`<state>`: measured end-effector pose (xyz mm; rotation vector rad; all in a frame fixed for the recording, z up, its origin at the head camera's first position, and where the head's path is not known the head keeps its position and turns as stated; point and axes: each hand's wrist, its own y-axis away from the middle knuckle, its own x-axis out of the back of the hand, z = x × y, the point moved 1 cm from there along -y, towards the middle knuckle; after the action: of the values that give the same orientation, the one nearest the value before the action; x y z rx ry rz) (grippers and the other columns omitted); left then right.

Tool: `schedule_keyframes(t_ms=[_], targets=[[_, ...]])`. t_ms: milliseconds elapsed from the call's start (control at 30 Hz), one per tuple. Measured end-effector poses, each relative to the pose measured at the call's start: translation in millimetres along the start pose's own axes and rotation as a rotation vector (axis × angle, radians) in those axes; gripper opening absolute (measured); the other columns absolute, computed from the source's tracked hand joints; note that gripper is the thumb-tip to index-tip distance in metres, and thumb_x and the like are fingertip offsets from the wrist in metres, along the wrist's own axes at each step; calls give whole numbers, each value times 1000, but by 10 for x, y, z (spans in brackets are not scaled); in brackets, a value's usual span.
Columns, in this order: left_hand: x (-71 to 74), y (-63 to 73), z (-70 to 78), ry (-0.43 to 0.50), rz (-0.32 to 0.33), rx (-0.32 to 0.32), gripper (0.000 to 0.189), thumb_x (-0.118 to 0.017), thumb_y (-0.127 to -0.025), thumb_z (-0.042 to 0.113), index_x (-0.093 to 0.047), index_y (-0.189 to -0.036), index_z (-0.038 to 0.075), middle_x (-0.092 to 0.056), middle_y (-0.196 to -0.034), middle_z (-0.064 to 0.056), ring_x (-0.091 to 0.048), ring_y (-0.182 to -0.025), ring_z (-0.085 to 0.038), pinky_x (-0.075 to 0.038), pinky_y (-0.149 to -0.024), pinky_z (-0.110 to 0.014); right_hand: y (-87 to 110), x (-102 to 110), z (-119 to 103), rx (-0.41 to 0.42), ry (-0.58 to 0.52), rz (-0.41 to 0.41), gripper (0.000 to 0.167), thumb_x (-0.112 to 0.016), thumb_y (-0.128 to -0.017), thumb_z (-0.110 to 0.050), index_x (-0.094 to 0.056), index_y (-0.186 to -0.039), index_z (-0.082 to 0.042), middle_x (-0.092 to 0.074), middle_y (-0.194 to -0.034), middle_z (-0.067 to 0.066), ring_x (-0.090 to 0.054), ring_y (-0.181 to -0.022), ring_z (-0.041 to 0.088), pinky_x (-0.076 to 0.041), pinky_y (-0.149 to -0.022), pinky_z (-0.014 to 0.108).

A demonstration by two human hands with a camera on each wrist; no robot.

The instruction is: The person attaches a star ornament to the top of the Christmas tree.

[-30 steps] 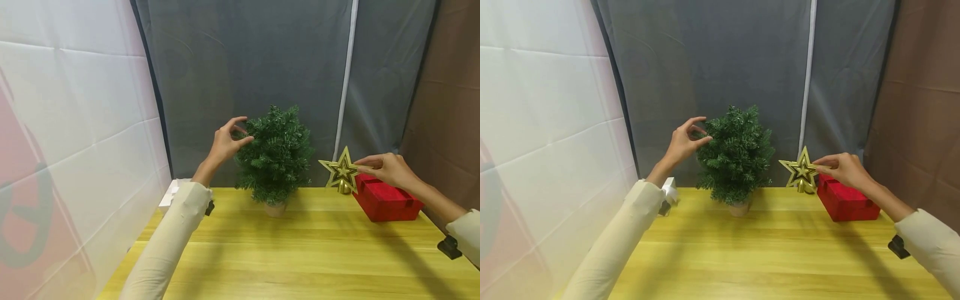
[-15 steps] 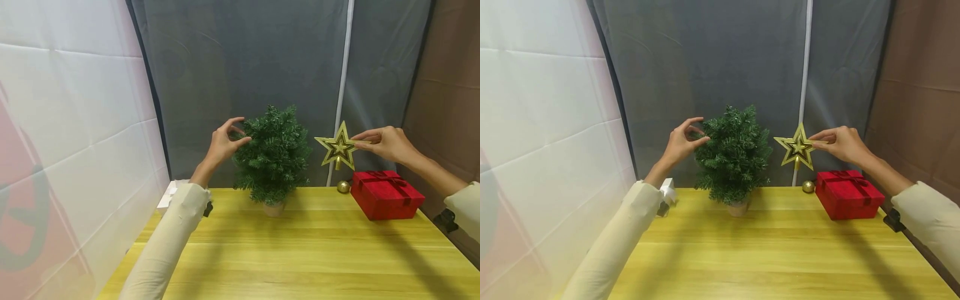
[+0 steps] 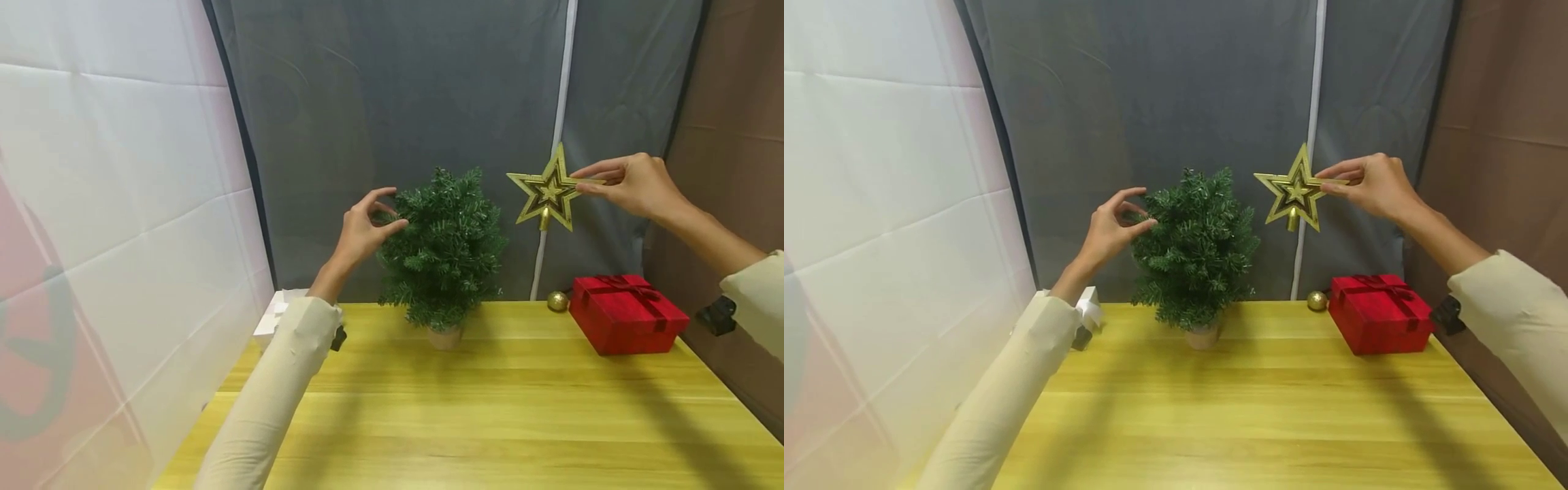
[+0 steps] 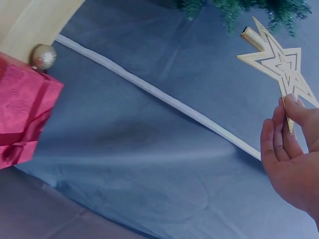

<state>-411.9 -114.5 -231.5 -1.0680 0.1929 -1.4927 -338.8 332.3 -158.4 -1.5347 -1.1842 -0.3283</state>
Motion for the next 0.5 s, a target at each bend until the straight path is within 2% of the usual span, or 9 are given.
schedule_keyframes(t_ms=[67,200,233,300,400,500], targets=[[-1,5,-5,5,2,5,64,-84,-91,23,-56,-149,23,-73,-109,-8,-70,-84,-23,-58,-75,-39,-58,25,-51,15,-10,7,34,-79,-96,-32,-79,-122,-11,-77,-101,21,-56,-63,-9,-38,-67,38],[-11,14,-15,7,0,11,64,-84,-91,24,-56,-149,23,-74,-110,-8,-71,-86,-24,-60,-78,-40,-151,66,-149,35,-11,18,34,-77,-97,-32,-78,-123,-11,-77,-101,21,-58,-58,-1,-35,-66,38],[-13,15,-16,6,0,12,64,-84,-91,24,-56,-149,23,-74,-110,-8,-71,-86,-24,-60,-78,-40,-172,77,-177,39,-10,19,34,-77,-97,-32,-78,-124,-11,-77,-102,21,-59,-58,0,-36,-61,35],[-17,14,-18,6,0,12,64,-84,-91,24,-56,-149,24,-74,-110,-8,-71,-85,-24,-60,-78,-40,-214,96,-234,46,-4,27,34,-77,-97,-33,-78,-124,-13,-77,-102,20,-60,-58,-3,-26,-46,32],[-21,8,-21,11,-1,11,64,-84,-91,24,-56,-148,24,-73,-109,-8,-71,-85,-23,-60,-78,-39,-285,118,-341,55,-26,46,34,-77,-97,-34,-78,-125,-13,-78,-101,15,-61,-60,-8,-31,-46,26],[-23,3,-23,15,-2,10,64,-84,-90,24,-56,-148,24,-73,-109,-7,-71,-86,-23,-60,-78,-39,-357,118,-455,71,-66,74,33,-76,-97,-33,-79,-124,-14,-80,-94,-3,-62,-63,-11,-36,-46,22]])
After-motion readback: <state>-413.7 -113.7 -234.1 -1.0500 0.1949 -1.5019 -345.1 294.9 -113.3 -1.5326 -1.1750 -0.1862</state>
